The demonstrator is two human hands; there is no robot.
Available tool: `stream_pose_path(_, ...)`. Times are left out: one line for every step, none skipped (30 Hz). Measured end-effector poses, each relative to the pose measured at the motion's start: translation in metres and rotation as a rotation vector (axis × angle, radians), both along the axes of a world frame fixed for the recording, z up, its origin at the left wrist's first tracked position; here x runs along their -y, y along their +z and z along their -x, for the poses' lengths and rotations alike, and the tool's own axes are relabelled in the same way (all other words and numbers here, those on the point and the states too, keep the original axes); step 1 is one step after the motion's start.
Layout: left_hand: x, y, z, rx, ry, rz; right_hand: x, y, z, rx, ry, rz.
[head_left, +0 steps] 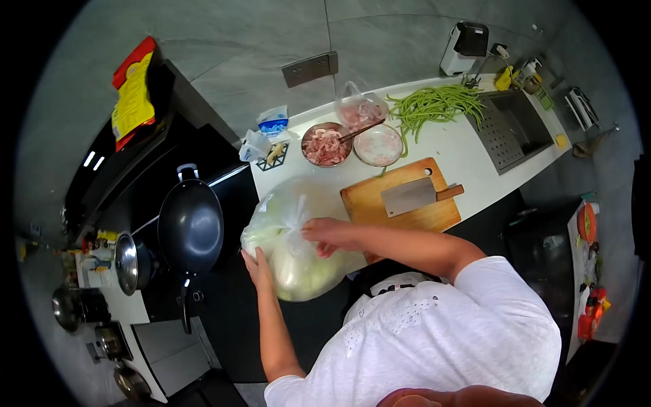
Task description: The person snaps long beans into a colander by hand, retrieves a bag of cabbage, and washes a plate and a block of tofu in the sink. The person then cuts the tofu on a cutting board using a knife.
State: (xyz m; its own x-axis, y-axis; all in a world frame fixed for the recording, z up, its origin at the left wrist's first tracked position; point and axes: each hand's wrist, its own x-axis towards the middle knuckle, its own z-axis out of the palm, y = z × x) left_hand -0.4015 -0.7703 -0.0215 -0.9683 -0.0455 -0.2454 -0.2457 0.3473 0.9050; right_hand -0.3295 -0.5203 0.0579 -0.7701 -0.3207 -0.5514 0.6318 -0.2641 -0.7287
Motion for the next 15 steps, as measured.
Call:
stream_pose_path(0.002, 0.000, 0.003, -0.060, -0.046, 0.264, -0.016, -0.006, -0.008, -0.033, -0.073, -0.049)
stream_pose_path(0.004, 0.005, 0.003, -0.055, -0.059, 0.264, -0.033, -0.011, -0.015, -0.070, -0.144, -0.100)
stream_pose_path(0.003, 0.015, -0.004, -0.290, -0.129, 0.402, -0.059, -0.013, -0.017, 0.076, -0.181, -0.213)
stream_pose_path(-0.001, 0.028, -0.010, -0.526, -0.197, 0.535, -0.089, -0.014, -0.022, 0.227, -0.215, -0.325)
stream_pose_path(-0.012, 0.040, -0.015, -0.548, -0.171, 0.238, -0.116, -0.043, -0.034, 0.151, -0.431, -0.391)
stream_pose_path(-0.019, 0.047, -0.018, -0.531, -0.172, 0.237, -0.149, -0.061, -0.040, 0.234, -0.511, -0.448)
stream_pose_path(-0.026, 0.055, -0.020, -0.565, -0.333, 0.296, -0.181, -0.076, -0.041, 0.316, -0.589, -0.505)
stream_pose_path(-0.035, 0.063, -0.022, -0.600, -0.496, 0.355, -0.207, -0.095, -0.040, 0.349, -0.676, -0.457)
stream_pose_path(-0.053, 0.072, -0.025, -0.656, -0.518, 0.311, -0.226, -0.108, -0.036, 0.379, -0.764, -0.405)
stream_pose_path(-0.067, 0.075, -0.027, -0.651, -0.518, 0.316, -0.237, -0.110, -0.024, 0.384, -0.761, -0.402)
stream_pose_path(-0.079, 0.077, -0.029, -0.640, -0.607, 0.328, -0.244, -0.113, -0.011, 0.443, -0.761, -0.406)
stream_pose_path(-0.089, 0.078, -0.033, -0.628, -0.693, 0.341, -0.251, -0.117, -0.003, 0.502, -0.759, -0.410)
stream_pose_path(-0.099, 0.076, -0.035, -0.644, -0.682, 0.369, -0.254, -0.121, 0.004, 0.501, -0.750, -0.406)
stream_pose_path(-0.103, 0.073, -0.037, -0.645, -0.677, 0.379, -0.259, -0.130, 0.011, 0.539, -0.736, -0.417)
stream_pose_path(-0.104, 0.069, -0.037, -0.615, -0.627, 0.372, -0.266, -0.142, 0.018, 0.574, -0.724, -0.426)
